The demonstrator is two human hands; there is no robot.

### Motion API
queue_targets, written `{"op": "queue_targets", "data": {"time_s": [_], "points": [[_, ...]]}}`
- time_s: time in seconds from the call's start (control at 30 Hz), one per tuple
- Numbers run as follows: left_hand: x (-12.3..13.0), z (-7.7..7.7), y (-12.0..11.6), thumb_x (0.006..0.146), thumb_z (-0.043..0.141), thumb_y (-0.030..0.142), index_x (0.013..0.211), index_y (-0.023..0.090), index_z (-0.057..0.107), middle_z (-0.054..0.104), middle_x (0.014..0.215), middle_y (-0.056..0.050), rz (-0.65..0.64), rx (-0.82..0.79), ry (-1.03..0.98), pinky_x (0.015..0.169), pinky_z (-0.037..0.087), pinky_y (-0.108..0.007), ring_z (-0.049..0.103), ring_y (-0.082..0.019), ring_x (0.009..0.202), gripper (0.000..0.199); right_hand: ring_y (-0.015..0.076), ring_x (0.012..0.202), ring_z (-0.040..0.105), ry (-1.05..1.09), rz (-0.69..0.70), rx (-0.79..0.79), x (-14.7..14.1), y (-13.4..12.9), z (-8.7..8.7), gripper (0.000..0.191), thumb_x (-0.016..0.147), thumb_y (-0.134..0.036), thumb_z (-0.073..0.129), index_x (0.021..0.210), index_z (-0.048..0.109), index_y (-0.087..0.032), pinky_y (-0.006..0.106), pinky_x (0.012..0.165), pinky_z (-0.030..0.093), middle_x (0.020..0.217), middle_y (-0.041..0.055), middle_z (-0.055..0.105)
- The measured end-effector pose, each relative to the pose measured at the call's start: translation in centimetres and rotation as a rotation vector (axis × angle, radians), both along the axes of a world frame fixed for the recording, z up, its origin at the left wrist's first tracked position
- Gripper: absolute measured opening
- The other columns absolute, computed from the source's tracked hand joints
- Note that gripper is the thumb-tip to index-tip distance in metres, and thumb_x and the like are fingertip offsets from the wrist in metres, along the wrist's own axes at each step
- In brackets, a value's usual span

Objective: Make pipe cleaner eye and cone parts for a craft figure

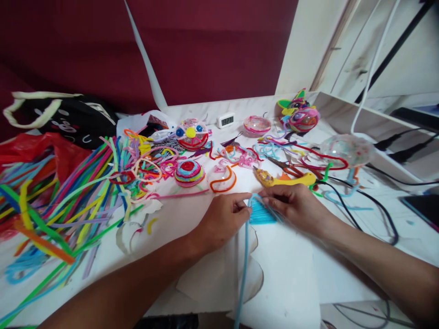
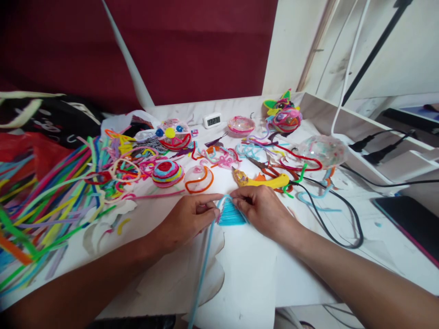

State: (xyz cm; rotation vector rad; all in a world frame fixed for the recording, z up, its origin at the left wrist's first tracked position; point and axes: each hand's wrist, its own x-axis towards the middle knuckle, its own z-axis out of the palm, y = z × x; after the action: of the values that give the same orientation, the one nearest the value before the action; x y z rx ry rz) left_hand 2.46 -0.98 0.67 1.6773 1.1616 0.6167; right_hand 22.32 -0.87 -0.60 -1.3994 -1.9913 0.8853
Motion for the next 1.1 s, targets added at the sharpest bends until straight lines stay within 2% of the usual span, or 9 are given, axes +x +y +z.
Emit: {"op": "queue_targets", "data": {"time_s": [0.6,1.1], "points": [[-0.08,0.06,-0.17,0.077,0.053,0.023,0.124,0.011,0.056,0.064,0.069,-0.001,-0.03,-0.017,0.008,0.048,0.034,-0.021,0.046,-0.008,0.05,0.049,0.0128,0.061,0.05,0.003,0.016,-0.01,0.02,-0.04,-0.1,0.022,0.084,-0.03,0.049,0.086,0.068,-0.018,0.025,0.054,0.039,0.075,0.002,0.065],[-0.06,0.09,-0.09,0.076,0.055,0.024,0.122,0.01,0.057,0.063,0.068,-0.001,-0.014,-0.074,-0.018,0.049,0.033,-0.021,0.043,-0.007,0.05,0.049,0.0101,0.057,0.042,0.049,0.034,-0.05,-0.06,-0.03,-0.21,0.024,0.084,-0.032,0.05,0.084,0.067,-0.015,0.022,0.05,0.034,0.066,-0.0001,0.057]]}}
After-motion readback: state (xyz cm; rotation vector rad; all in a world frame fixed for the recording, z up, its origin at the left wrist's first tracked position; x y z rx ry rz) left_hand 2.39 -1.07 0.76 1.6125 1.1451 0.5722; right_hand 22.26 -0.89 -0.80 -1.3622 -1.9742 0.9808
